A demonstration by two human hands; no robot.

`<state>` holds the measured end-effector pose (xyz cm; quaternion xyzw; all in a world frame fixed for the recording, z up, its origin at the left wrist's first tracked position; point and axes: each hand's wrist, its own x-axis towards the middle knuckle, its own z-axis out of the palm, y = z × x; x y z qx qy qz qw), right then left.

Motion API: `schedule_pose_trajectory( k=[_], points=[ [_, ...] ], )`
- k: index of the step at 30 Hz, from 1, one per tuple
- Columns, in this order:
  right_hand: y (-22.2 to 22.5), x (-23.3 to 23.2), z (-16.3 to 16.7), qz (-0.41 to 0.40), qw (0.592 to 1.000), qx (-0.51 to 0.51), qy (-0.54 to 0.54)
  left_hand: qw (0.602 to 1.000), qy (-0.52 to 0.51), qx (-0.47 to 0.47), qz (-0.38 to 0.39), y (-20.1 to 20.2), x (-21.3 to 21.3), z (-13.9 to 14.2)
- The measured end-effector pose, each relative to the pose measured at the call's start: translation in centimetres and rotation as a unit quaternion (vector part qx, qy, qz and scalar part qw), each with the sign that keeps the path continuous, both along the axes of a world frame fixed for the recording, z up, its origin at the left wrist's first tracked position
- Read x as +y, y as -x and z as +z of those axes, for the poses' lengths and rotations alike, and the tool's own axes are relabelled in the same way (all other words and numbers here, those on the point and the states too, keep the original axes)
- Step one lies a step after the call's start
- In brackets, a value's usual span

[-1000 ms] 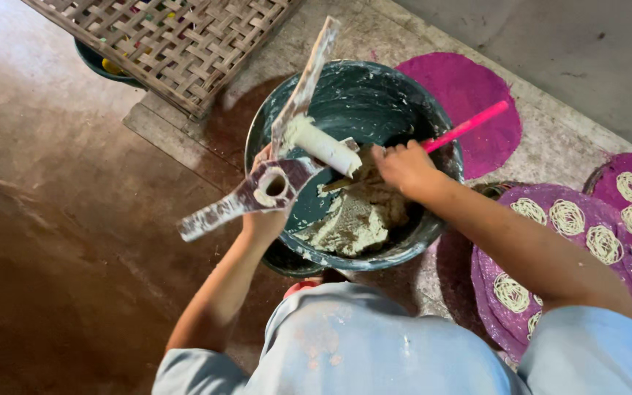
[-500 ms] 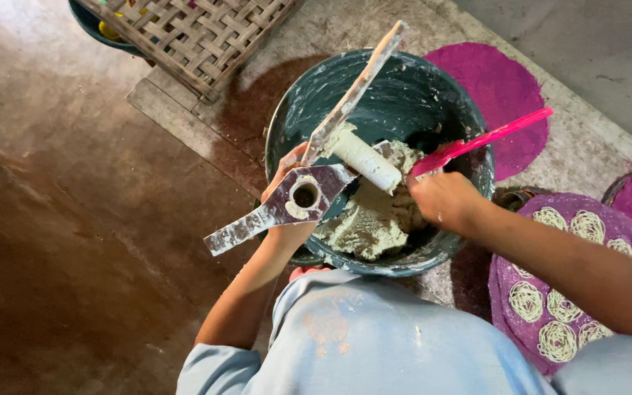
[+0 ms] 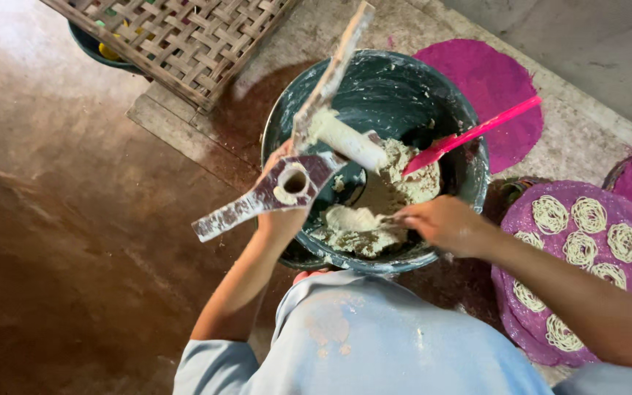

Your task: The person uses a wooden dough scraper to scoop dough from a bucket and form spiral-shaped snacks on purple mats. They then transfer the formed snacks onto a woven drying rack, arranging them in neat rows.

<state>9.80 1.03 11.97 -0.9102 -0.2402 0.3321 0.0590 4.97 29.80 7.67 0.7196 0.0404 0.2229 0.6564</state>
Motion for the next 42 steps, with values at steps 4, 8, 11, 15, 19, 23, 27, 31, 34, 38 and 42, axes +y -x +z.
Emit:
schedule_pose_trajectory(
  k=[4,8,11,15,19,23,27,31,34,38,42],
  points=[
    [-1.4,-4.5,5.0,-0.054,0.971,0.048,-0.229,0.913,-0.399,-0.060,0.066,-0.7,2.0,2.0],
    [-2.0,-3.8,9.0,-0.084,0.951,0.111,-0.276,0.882,-0.466,-0.060,-0.045,-0.5,0.9,3.3],
    [-1.9,-1.7,11.9,-0.059,0.997,-0.029,-0.046,0.864,-0.481,-0.091,-0.119,-0.8,-0.6,3.3],
    [1.8,4.0,10.2,0.196,0.929,-0.314,-0.026,0.862,-0.464,-0.059,-0.197,-1.9,-3.3,1.8],
    [3.9,4.8,11.4,0.322,0.866,-0.380,-0.045,0.921,-0.310,0.010,-0.236,-0.6,-3.0,-0.1],
    [4.6,1.3,16.9,0.185,0.914,-0.360,-0.022,0.911,-0.386,-0.031,-0.143,-1.0,0.0,0.0],
    [4.1,3.5,16.1,0.216,0.907,-0.363,0.002,0.882,-0.442,-0.009,-0.162,-1.9,-0.5,0.5],
    [3.6,6.6,12.9,0.275,0.869,-0.412,-0.014,0.910,-0.374,-0.069,-0.164,-2.2,-2.0,-0.1],
    [3.9,4.5,14.2,0.222,0.889,-0.398,-0.051,0.941,-0.295,-0.004,-0.165,-2.1,-1.6,-0.7],
    [4.3,0.1,17.8,0.135,0.907,-0.394,0.067,0.961,-0.131,0.098,-0.223,-2.9,0.6,-0.1],
    [2.9,1.8,17.5,0.204,0.896,-0.394,0.011,0.899,-0.355,-0.156,-0.204,-3.0,-0.4,0.9]
  ],
)
